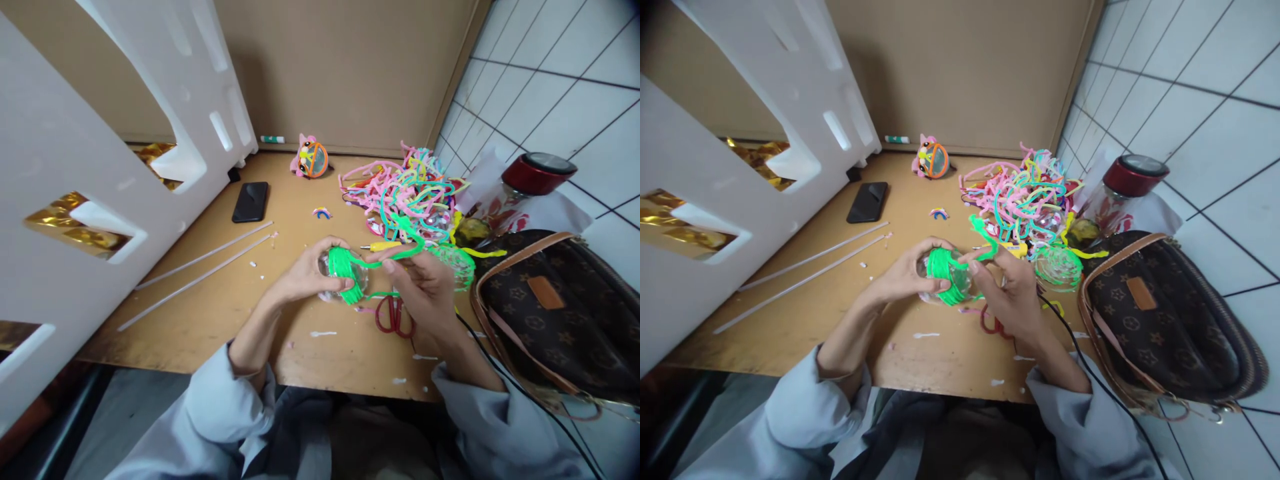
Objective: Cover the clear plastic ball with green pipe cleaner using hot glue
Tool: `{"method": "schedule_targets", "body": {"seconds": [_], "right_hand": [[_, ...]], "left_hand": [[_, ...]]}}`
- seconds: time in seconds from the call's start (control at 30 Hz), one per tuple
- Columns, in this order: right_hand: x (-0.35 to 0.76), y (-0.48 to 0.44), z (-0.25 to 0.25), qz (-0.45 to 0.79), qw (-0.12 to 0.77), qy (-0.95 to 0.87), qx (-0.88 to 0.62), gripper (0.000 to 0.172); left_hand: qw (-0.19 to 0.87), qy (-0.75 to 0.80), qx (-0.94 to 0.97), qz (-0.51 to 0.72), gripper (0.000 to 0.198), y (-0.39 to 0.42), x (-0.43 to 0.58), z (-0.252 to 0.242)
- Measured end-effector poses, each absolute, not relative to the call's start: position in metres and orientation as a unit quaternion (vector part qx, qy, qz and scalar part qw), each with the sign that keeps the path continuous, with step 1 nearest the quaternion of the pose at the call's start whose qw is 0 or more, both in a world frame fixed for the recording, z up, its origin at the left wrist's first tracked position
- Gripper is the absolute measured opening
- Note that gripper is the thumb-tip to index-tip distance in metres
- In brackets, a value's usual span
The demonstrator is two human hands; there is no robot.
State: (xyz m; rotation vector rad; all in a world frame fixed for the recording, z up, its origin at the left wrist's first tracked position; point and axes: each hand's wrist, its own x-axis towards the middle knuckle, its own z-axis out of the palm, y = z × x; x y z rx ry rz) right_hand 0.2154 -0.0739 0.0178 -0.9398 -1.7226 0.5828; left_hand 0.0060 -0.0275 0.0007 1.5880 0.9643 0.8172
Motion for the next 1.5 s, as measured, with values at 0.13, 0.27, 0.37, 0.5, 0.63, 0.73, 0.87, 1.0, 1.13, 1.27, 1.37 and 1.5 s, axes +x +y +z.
{"method": "schedule_targets", "body": {"seconds": [0.13, 0.27, 0.37, 0.5, 0.63, 0.73, 0.87, 1.0, 1.13, 1.27, 1.37, 1.5], "right_hand": [[0.219, -0.076, 0.012, 0.29, 0.499, -0.728, -0.371, 0.017], [0.22, -0.077, 0.012, 0.263, 0.476, -0.753, -0.371, 0.017], [0.221, -0.078, 0.013, 0.235, 0.454, -0.778, -0.366, 0.018], [0.223, -0.077, 0.013, 0.201, 0.437, -0.8, -0.357, 0.02], [0.223, -0.076, 0.012, 0.189, 0.438, -0.81, -0.34, 0.02], [0.223, -0.076, 0.01, 0.174, 0.434, -0.818, -0.335, 0.02], [0.223, -0.074, 0.007, 0.16, 0.428, -0.826, -0.331, 0.021], [0.224, -0.073, 0.007, 0.147, 0.424, -0.831, -0.327, 0.02], [0.223, -0.072, 0.005, 0.128, 0.428, -0.835, -0.321, 0.02], [0.222, -0.071, 0.005, 0.117, 0.421, -0.842, -0.317, 0.019], [0.222, -0.071, 0.007, 0.113, 0.414, -0.845, -0.318, 0.018], [0.222, -0.071, 0.006, 0.118, 0.408, -0.846, -0.322, 0.018]], "left_hand": [[0.534, 0.401, 0.66, 0.343, 0.056, -0.027, 0.005, 0.001], [0.531, 0.403, 0.662, 0.342, 0.058, -0.026, 0.004, -0.001], [0.537, 0.403, 0.657, 0.343, 0.06, -0.025, 0.003, -0.004], [0.52, 0.406, 0.669, 0.342, 0.06, -0.024, 0.002, -0.005], [0.511, 0.404, 0.682, 0.333, 0.059, -0.024, 0.001, -0.003], [0.521, 0.405, 0.677, 0.325, 0.06, -0.025, 0.001, -0.002], [0.533, 0.402, 0.668, 0.328, 0.059, -0.026, 0.002, 0.001], [0.541, 0.391, 0.667, 0.331, 0.058, -0.027, 0.003, 0.002], [0.53, 0.395, 0.675, 0.327, 0.058, -0.026, 0.002, 0.001], [0.515, 0.4, 0.686, 0.324, 0.058, -0.026, 0.0, -0.001], [0.512, 0.399, 0.689, 0.321, 0.057, -0.026, 0.0, -0.001], [0.513, 0.397, 0.691, 0.319, 0.058, -0.025, 0.001, -0.001]]}}
